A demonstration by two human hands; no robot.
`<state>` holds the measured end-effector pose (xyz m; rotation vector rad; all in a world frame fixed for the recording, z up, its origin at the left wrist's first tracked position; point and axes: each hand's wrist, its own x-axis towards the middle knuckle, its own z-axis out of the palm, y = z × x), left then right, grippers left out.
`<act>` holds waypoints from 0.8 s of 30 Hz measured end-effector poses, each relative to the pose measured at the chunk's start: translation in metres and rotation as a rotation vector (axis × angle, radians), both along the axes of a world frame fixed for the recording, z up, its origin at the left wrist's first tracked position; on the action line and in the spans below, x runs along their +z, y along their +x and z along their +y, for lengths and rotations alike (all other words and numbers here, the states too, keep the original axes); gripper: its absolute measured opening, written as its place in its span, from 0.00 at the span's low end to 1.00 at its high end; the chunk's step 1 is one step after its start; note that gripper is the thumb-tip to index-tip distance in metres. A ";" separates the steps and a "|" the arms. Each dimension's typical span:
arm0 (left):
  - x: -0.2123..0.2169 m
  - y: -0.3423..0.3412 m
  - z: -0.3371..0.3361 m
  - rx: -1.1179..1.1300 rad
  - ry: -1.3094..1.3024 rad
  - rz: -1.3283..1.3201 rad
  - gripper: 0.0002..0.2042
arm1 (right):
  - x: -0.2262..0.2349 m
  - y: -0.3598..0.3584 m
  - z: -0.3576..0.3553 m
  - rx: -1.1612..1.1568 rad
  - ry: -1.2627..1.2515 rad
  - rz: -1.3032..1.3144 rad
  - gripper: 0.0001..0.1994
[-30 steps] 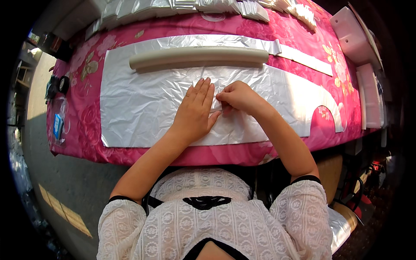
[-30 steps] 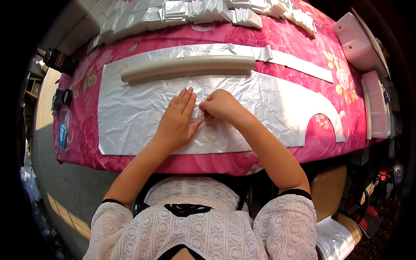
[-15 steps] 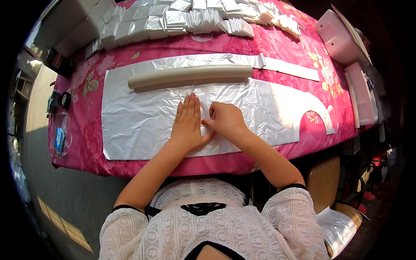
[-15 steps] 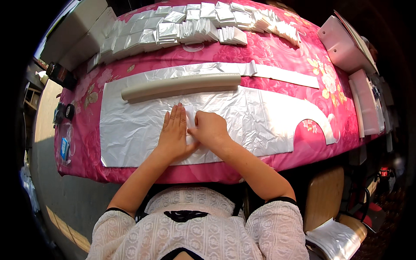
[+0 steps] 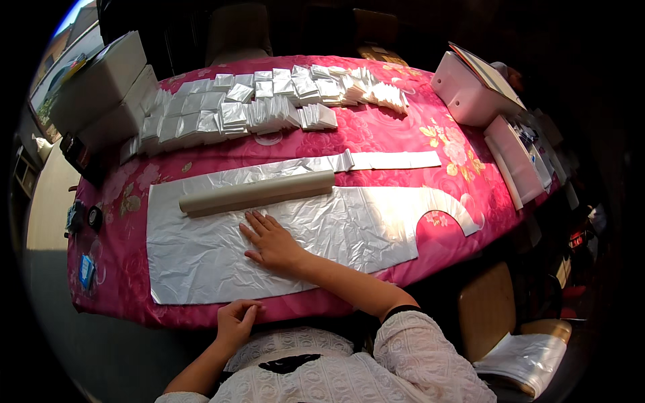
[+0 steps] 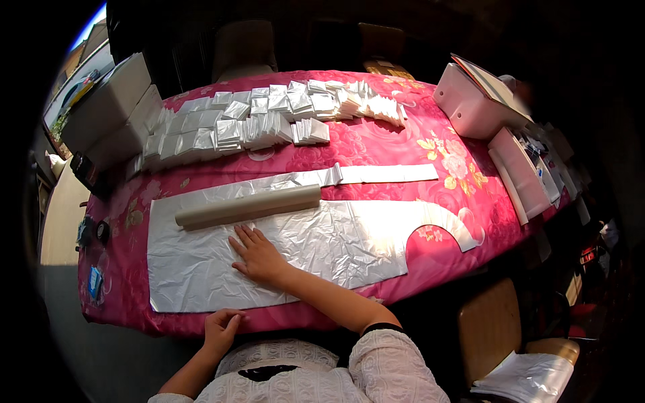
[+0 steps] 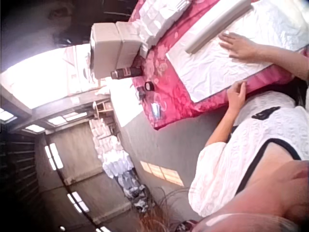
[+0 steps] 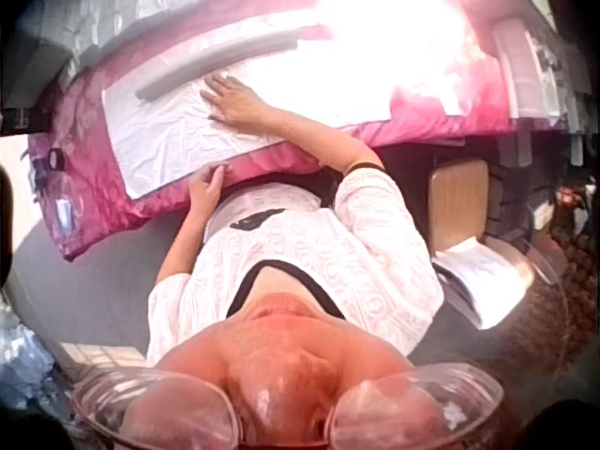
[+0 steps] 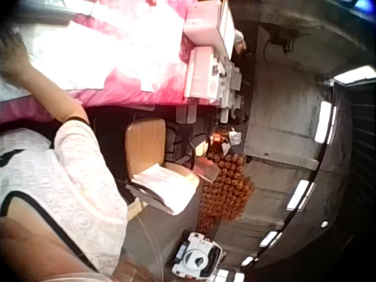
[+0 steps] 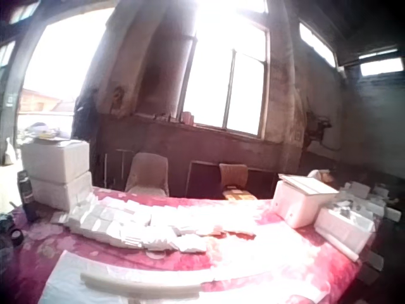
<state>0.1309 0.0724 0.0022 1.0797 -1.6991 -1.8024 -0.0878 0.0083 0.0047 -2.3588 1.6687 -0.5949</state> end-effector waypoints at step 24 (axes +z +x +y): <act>0.053 -0.013 -0.038 -0.068 -0.716 -0.213 0.16 | 0.052 -0.208 -0.075 -0.422 0.036 -1.111 0.11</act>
